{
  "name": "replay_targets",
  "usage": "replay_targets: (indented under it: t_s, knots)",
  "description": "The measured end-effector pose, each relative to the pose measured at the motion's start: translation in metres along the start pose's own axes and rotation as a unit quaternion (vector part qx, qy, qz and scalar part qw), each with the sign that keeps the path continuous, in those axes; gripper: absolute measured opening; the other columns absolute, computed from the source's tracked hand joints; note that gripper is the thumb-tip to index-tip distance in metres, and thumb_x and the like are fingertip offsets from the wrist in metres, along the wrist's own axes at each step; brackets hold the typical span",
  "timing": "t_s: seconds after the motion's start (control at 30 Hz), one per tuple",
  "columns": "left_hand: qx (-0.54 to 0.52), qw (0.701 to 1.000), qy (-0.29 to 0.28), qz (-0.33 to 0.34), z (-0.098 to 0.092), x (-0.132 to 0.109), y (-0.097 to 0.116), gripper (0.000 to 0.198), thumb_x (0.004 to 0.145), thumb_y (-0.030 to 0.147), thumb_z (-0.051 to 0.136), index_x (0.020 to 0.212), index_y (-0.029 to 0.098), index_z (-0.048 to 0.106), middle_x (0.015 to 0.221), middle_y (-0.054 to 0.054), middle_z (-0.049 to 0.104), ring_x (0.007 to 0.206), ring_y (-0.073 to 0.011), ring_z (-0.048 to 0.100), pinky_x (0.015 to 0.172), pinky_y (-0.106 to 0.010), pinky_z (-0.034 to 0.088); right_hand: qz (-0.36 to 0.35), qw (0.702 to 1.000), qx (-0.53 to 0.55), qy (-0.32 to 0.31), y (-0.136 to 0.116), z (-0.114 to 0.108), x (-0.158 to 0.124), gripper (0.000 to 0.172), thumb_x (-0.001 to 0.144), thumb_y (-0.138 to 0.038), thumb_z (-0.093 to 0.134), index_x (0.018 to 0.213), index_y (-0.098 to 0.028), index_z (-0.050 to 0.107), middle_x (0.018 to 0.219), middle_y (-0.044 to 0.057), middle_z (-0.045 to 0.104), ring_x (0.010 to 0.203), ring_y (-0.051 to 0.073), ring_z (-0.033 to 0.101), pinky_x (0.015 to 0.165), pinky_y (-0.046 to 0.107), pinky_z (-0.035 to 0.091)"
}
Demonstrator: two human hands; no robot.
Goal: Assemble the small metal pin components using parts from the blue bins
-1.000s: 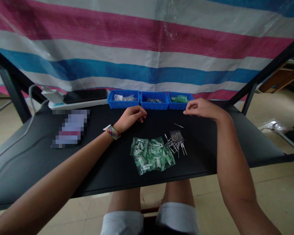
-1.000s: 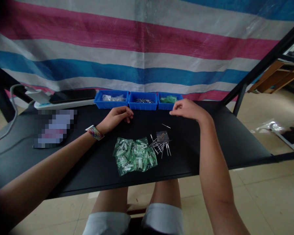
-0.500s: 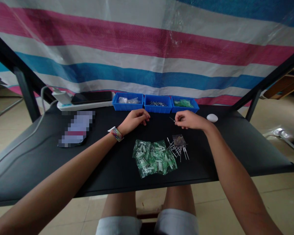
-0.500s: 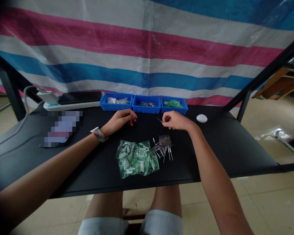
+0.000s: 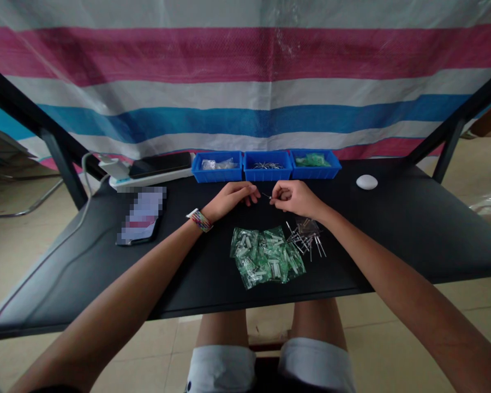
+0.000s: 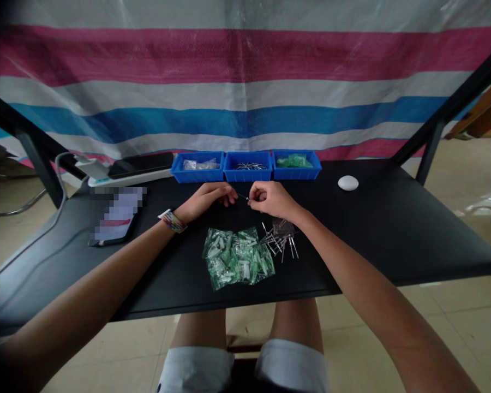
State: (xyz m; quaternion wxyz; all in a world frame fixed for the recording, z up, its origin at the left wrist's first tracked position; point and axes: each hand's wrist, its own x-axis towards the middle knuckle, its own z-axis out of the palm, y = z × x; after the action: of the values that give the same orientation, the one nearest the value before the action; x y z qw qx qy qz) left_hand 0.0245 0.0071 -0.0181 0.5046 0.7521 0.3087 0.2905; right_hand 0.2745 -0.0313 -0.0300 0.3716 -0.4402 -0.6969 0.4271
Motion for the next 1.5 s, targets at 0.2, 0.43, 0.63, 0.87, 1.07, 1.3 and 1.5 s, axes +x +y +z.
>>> replay_targets:
  t_s: [0.2, 0.43, 0.63, 0.87, 1.07, 1.3, 1.5]
  knots:
    - [-0.002, 1.0, -0.023, 0.004, 0.0, 0.0, 0.0, 0.035, 0.093, 0.048, 0.069, 0.091, 0.014, 0.075, 0.084, -0.007, 0.074, 0.075, -0.0158, 0.066, 0.073, -0.029, 0.053, -0.027, 0.999, -0.042, 0.008, -0.01, 0.014, -0.002, 0.019, 0.079, -0.033, 0.076, 0.08, -0.019, 0.064, 0.063, -0.003, 0.059, 0.051, 0.01, 0.05, 0.049, 0.024, 0.037]
    - [-0.004, 1.0, -0.013, -0.009, 0.002, -0.001, -0.002, 0.032, 0.092, 0.045, 0.069, 0.085, 0.014, 0.074, 0.081, -0.006, 0.074, 0.074, -0.0156, 0.066, 0.074, -0.029, 0.054, -0.027, 0.997, -0.045, 0.06, -0.009, 0.017, -0.004, 0.025, 0.083, -0.041, 0.078, 0.084, -0.021, 0.064, 0.065, -0.001, 0.062, 0.053, 0.013, 0.057, 0.051, 0.027, 0.038]
    - [-0.009, 1.0, 0.005, 0.011, 0.0, 0.0, -0.006, 0.02, 0.087, 0.035, 0.073, 0.087, 0.014, 0.072, 0.08, -0.003, 0.071, 0.072, -0.0135, 0.064, 0.07, -0.026, 0.052, -0.012, 0.998, 0.006, 0.068, -0.007, 0.015, -0.001, 0.028, 0.082, -0.042, 0.079, 0.093, -0.021, 0.064, 0.084, 0.002, 0.07, 0.056, 0.012, 0.061, 0.05, 0.027, 0.044]
    - [-0.03, 0.998, 0.056, 0.021, 0.003, -0.002, -0.005, 0.027, 0.081, 0.037, 0.082, 0.084, 0.014, 0.069, 0.081, -0.004, 0.07, 0.067, -0.012, 0.063, 0.064, -0.025, 0.05, -0.004, 0.999, 0.024, 0.031, -0.011, 0.014, 0.001, 0.035, 0.096, -0.05, 0.062, 0.088, -0.017, 0.069, 0.081, 0.006, 0.072, 0.056, 0.011, 0.06, 0.051, 0.026, 0.046]
    - [-0.032, 0.998, 0.059, 0.013, 0.004, -0.003, -0.003, 0.03, 0.078, 0.039, 0.086, 0.086, 0.014, 0.069, 0.078, -0.003, 0.069, 0.066, -0.0126, 0.062, 0.063, -0.025, 0.05, -0.009, 1.0, 0.006, 0.024, -0.011, 0.017, 0.0, 0.031, 0.093, -0.047, 0.067, 0.085, -0.017, 0.071, 0.078, 0.005, 0.073, 0.058, 0.011, 0.061, 0.056, 0.026, 0.049]
    - [-0.042, 0.997, 0.061, -0.011, 0.002, -0.003, 0.0, 0.035, 0.094, 0.049, 0.065, 0.086, 0.015, 0.069, 0.075, -0.006, 0.07, 0.067, -0.0154, 0.065, 0.064, -0.027, 0.05, -0.034, 0.996, 0.048, 0.069, -0.004, 0.019, 0.0, 0.024, 0.085, -0.041, 0.079, 0.088, -0.02, 0.068, 0.08, 0.001, 0.067, 0.059, 0.013, 0.064, 0.055, 0.027, 0.052]
    - [-0.027, 0.998, 0.048, -0.015, 0.003, -0.002, 0.0, 0.036, 0.093, 0.05, 0.066, 0.086, 0.015, 0.07, 0.074, -0.005, 0.07, 0.067, -0.015, 0.063, 0.067, -0.027, 0.049, -0.052, 0.995, 0.026, 0.086, -0.005, 0.019, -0.001, 0.023, 0.087, -0.041, 0.077, 0.091, -0.02, 0.068, 0.08, 0.001, 0.065, 0.06, 0.014, 0.066, 0.056, 0.028, 0.055]
